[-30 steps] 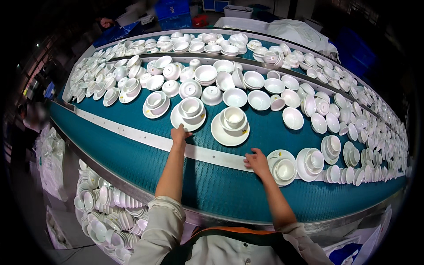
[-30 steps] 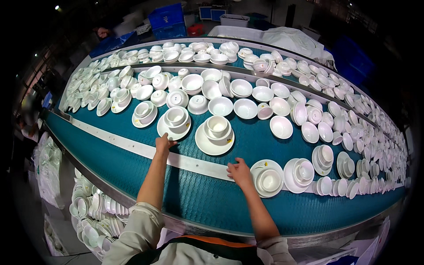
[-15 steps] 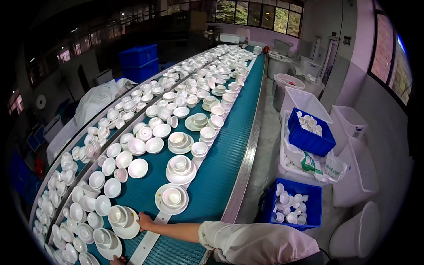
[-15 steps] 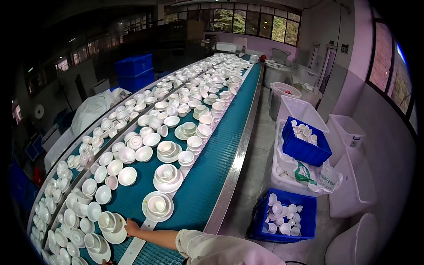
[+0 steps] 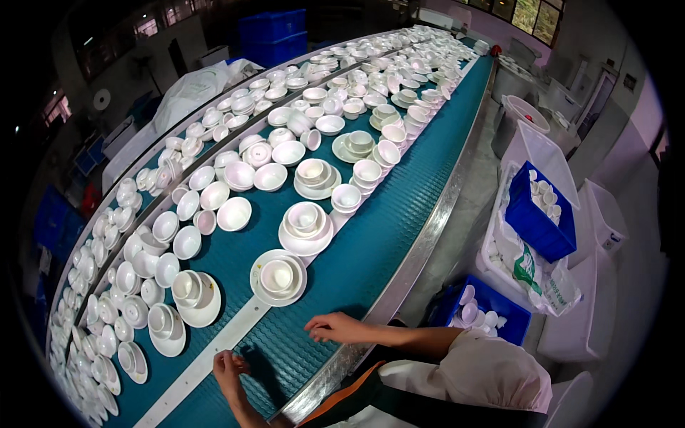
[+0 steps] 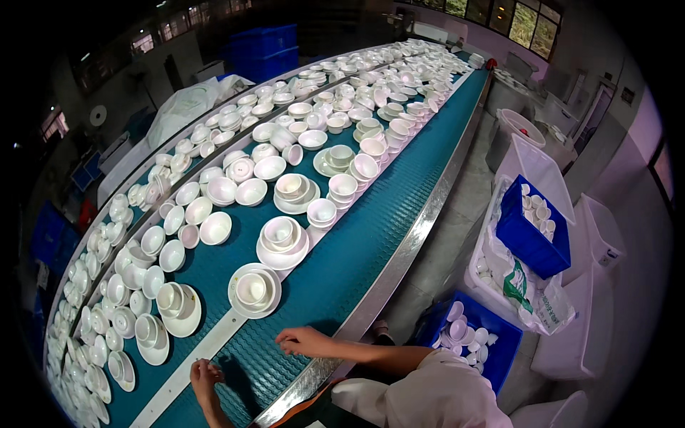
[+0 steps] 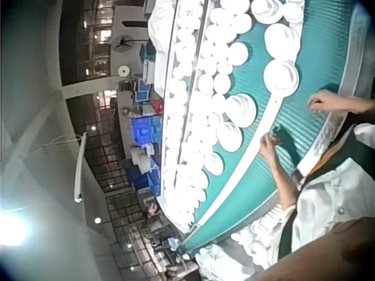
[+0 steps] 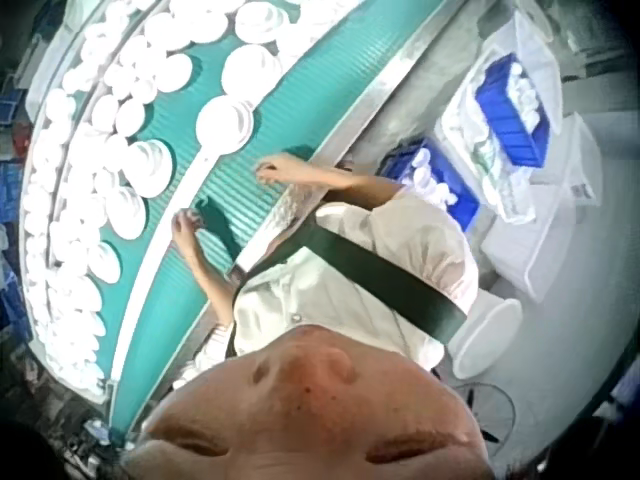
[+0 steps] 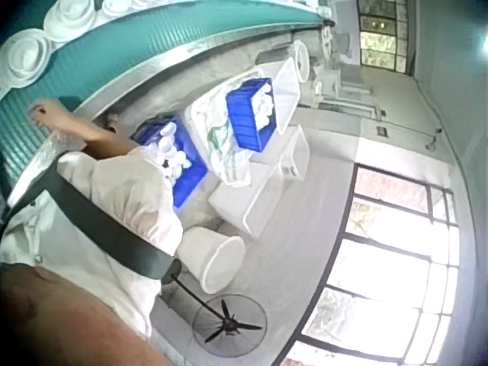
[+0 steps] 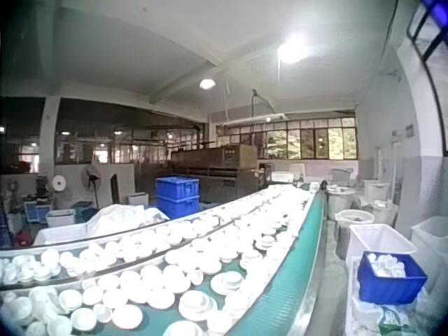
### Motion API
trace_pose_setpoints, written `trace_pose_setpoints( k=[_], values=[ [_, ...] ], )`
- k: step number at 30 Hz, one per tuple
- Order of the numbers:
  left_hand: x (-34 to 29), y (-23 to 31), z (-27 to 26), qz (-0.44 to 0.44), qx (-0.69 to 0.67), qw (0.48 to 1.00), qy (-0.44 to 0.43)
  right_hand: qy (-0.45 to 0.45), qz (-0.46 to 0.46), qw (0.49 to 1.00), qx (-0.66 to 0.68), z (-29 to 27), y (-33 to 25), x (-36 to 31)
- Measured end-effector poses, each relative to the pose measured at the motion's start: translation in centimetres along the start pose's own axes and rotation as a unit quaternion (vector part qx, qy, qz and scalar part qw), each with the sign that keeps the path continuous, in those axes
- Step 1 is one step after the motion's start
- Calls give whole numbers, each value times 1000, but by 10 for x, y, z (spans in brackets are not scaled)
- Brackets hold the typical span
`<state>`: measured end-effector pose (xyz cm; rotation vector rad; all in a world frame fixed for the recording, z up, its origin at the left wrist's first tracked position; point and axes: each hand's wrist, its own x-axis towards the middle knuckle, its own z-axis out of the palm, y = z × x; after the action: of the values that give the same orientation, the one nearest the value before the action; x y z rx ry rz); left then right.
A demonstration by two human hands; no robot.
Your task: The person organizes clean ceramic bowls and plates on a conveyor belt, then collects stacks of small dishes and places them onto the belt for further processing.
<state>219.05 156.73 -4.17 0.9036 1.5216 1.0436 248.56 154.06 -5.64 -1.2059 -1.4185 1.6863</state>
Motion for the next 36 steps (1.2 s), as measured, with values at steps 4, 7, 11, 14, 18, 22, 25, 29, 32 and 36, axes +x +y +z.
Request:
trace_pose_setpoints(
  k=[4, 7, 11, 14, 18, 22, 25, 29, 32, 36],
  values=[
    [-9, -9, 122, -80, -158, 980, -94, 15, 23, 996, 88, -56, 10, -41],
    [16, -19, 176, -33, -213, 976, -36, 0, -1, 997, 83, -110, 6, -62],
    [47, -32, 187, -32, -212, 973, 83, 30, 31, 992, 122, -165, 2, -94],
    [66, -27, 180, -6, -192, 974, 117, 46, 40, 992, 111, -204, -4, -103],
    [83, -25, 169, -3, -196, 972, 130, 34, 18, 995, 90, -222, -7, -103],
    [52, -7, 238, 18, -141, 981, 134, 98, 19, 992, 78, -243, -7, -108],
    [44, -1, 299, -13, -190, 981, 42, 105, 48, 992, 49, -262, -4, -122],
    [87, -17, 316, 9, -186, 981, 44, 89, 45, 995, 4, -292, -6, -127],
    [105, -22, 316, 23, -169, 984, 59, 108, 23, 994, 24, -319, -4, -129],
    [130, -29, 323, -2, -155, 979, 131, 88, -9, 996, 13, -372, 7, -133]
  ],
)
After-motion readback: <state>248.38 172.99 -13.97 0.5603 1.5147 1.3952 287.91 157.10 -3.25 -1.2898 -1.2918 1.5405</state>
